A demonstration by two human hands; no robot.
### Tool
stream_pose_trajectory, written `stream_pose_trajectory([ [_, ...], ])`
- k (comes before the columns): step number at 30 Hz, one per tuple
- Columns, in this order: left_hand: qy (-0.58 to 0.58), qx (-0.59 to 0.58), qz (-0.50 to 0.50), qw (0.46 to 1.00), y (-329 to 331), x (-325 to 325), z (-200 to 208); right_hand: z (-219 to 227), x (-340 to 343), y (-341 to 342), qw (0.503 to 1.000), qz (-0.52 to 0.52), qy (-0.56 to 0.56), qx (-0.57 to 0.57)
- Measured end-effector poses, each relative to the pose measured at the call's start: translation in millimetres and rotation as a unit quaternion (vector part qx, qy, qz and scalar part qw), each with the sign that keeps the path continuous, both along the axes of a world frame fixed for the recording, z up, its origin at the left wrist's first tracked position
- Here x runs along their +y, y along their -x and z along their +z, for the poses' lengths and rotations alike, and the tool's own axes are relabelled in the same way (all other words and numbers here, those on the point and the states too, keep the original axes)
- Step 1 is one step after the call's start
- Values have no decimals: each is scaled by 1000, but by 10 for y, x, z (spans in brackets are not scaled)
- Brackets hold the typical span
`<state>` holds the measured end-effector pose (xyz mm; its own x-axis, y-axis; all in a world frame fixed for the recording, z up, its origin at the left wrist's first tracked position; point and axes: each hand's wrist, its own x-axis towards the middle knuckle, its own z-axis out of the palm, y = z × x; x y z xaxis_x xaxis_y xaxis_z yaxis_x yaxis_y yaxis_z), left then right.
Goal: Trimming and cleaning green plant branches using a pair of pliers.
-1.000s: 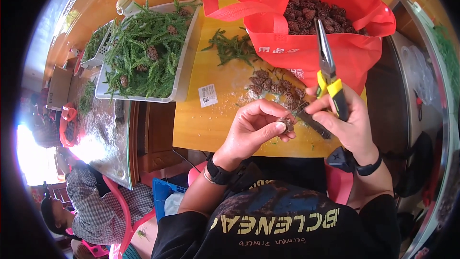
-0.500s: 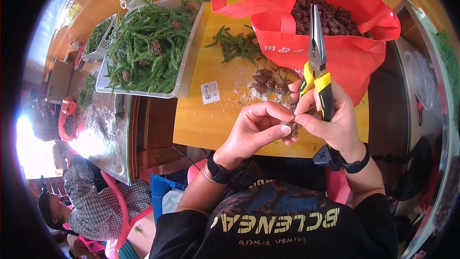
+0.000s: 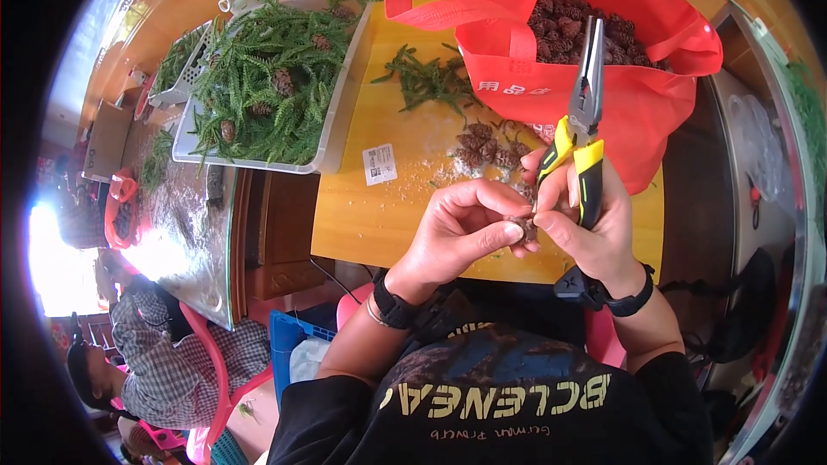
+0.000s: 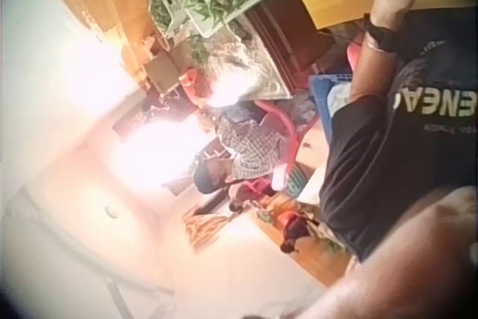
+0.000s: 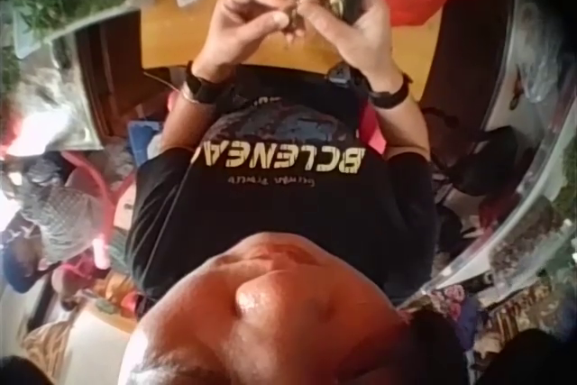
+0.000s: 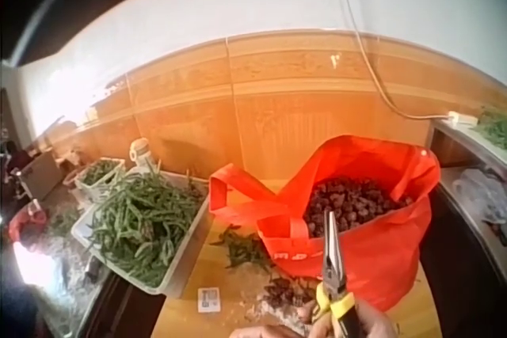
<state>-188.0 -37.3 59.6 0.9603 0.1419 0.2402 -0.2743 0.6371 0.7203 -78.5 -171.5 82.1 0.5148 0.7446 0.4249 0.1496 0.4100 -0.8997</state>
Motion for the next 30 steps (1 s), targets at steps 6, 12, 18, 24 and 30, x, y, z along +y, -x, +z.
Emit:
stream_pose_trajectory([
  [6,-81,-4,30,996,3,30,-10,52,-13,13,995,12,72,74],
  [12,-140,29,89,986,10,-31,31,-4,-30,7,996,-52,56,-52],
  [18,-87,9,72,993,-12,-51,-14,14,-54,-2,990,-81,47,-107],
  [24,-96,35,87,991,-22,-68,3,-7,-79,-40,991,-68,22,-109],
  [30,-90,21,96,991,-44,-67,-1,72,-119,-29,992,-69,39,-99],
])
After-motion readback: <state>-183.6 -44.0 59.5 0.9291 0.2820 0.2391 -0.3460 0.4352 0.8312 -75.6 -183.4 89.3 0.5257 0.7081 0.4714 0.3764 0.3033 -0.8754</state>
